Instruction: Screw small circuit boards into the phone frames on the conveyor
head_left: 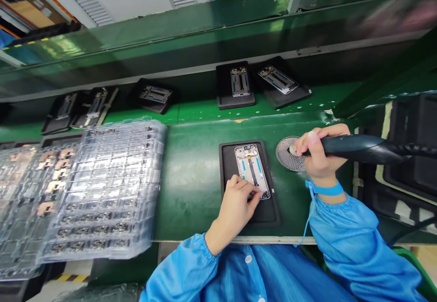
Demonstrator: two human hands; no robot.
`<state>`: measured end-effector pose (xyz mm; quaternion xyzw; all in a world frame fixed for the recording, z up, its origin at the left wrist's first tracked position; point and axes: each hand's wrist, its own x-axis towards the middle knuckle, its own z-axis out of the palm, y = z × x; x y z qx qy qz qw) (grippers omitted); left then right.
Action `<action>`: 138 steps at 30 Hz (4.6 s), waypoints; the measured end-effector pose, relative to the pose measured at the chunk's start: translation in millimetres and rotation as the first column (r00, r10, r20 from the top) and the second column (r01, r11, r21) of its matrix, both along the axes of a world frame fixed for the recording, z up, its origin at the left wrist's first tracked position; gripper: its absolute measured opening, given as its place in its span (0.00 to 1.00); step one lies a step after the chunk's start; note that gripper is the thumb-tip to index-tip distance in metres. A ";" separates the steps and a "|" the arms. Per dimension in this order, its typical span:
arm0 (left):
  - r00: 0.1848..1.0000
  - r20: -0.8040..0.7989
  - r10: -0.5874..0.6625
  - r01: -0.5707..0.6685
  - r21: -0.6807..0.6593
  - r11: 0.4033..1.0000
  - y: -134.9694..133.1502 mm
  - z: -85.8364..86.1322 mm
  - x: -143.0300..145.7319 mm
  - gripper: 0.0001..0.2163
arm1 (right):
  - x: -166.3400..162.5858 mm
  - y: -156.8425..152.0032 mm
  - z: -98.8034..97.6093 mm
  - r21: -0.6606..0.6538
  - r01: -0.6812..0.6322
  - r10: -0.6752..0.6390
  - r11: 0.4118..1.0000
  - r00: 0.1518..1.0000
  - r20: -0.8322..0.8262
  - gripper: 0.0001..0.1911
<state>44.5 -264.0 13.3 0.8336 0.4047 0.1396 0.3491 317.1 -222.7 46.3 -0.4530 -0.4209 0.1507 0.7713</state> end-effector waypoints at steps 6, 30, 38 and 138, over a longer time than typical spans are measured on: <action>0.990 0.101 0.093 -0.110 0.172 0.979 -9.1 -14.0 -6.5 0.10 | -0.8 -0.4 2.9 0.017 -0.004 0.005 1.000 0.999 -0.032 0.29; 0.988 0.153 -0.016 -0.024 0.258 0.966 39.8 -26.2 10.4 0.10 | 38.2 -6.9 2.9 -0.099 -0.028 0.027 0.995 1.000 -0.010 0.31; 0.996 0.082 -0.044 0.025 0.212 0.977 40.6 -13.8 8.1 0.10 | 34.9 -7.7 0.3 -0.115 -0.081 0.089 0.990 0.994 0.064 0.31; 0.983 0.179 -0.044 -0.063 0.553 0.831 -8.8 67.2 -78.3 0.23 | 30.6 -20.9 15.3 0.035 0.012 -0.009 0.999 0.996 -0.086 0.28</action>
